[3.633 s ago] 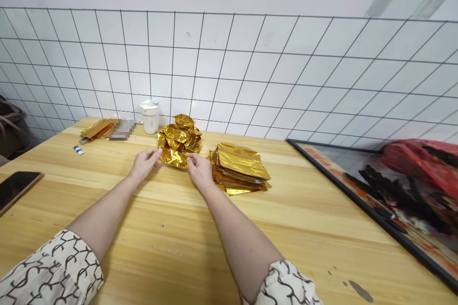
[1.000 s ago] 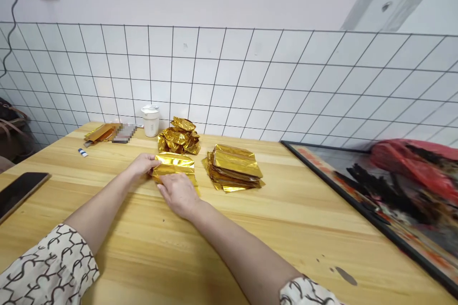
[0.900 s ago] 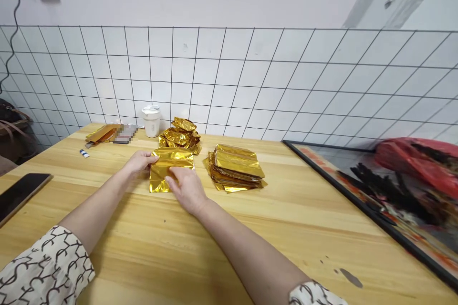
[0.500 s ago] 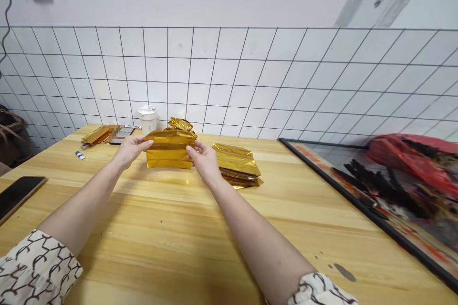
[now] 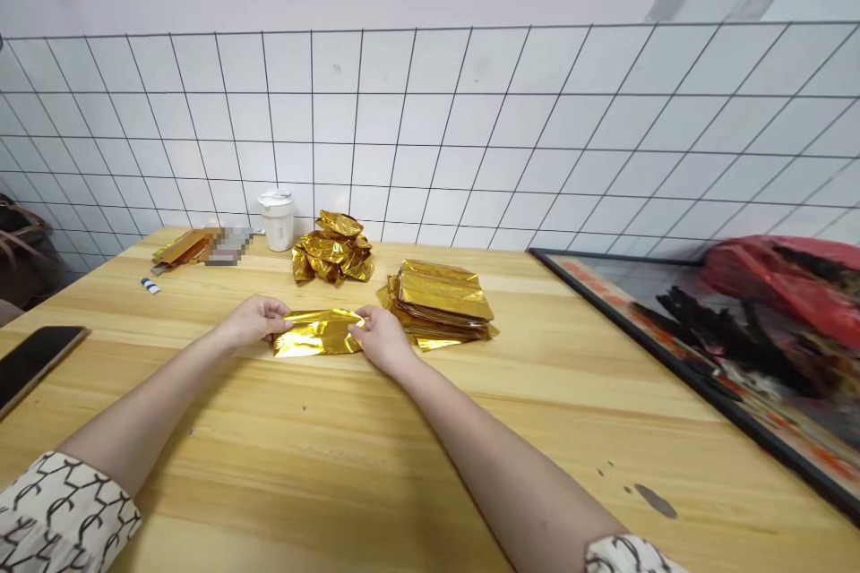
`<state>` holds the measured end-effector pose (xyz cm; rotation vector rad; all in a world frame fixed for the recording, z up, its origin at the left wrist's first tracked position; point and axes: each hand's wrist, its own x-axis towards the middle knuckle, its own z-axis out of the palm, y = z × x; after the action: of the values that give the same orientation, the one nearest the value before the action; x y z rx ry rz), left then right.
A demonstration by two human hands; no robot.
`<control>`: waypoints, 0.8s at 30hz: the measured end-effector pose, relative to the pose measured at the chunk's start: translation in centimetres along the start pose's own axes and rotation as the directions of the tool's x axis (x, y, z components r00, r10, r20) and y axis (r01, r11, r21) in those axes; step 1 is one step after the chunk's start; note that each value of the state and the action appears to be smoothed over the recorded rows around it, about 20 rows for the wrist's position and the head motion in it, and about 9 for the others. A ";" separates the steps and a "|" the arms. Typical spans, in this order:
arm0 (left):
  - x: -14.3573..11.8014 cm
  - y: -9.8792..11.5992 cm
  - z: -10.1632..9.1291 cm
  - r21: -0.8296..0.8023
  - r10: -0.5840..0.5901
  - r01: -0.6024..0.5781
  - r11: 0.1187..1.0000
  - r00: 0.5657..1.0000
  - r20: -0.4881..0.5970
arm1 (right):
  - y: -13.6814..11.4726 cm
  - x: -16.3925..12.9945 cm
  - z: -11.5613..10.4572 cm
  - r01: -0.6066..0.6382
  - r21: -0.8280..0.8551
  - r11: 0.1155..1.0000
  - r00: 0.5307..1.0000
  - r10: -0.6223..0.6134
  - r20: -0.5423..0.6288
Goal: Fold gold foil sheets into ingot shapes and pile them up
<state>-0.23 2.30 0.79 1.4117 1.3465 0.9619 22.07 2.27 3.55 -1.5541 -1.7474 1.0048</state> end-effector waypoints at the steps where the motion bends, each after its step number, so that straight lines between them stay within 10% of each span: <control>1: 0.2 -0.1 0.1 0.022 0.011 -0.011 1.000 1.000 -0.025 | 0.0 0.0 0.0 0.020 -0.073 0.997 1.000 -0.021 -0.016; 8: 0.0 0.3 0.1 0.265 0.258 -0.192 0.945 0.934 -0.246 | 0.3 0.8 0.1 0.001 -0.245 0.970 0.997 -0.020 -0.076; 13: -1.3 1.6 1.8 0.646 0.609 -0.527 0.553 0.785 0.118 | 0.2 1.3 0.5 0.005 -0.328 0.945 0.995 -0.037 -0.091; 17: -2.4 2.1 4.1 0.731 0.378 -0.496 0.468 0.860 0.342 | -0.3 1.0 0.6 0.018 -0.408 0.913 0.994 -0.060 -0.092; 24: -3.0 1.8 4.9 0.798 0.144 -0.390 0.460 0.919 0.367 | -1.7 0.2 0.9 0.230 -0.676 0.700 0.939 -0.341 -0.035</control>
<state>4.69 -1.10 1.43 2.4949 1.4911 0.1808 20.38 2.26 4.49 -1.6111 -2.2806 0.0637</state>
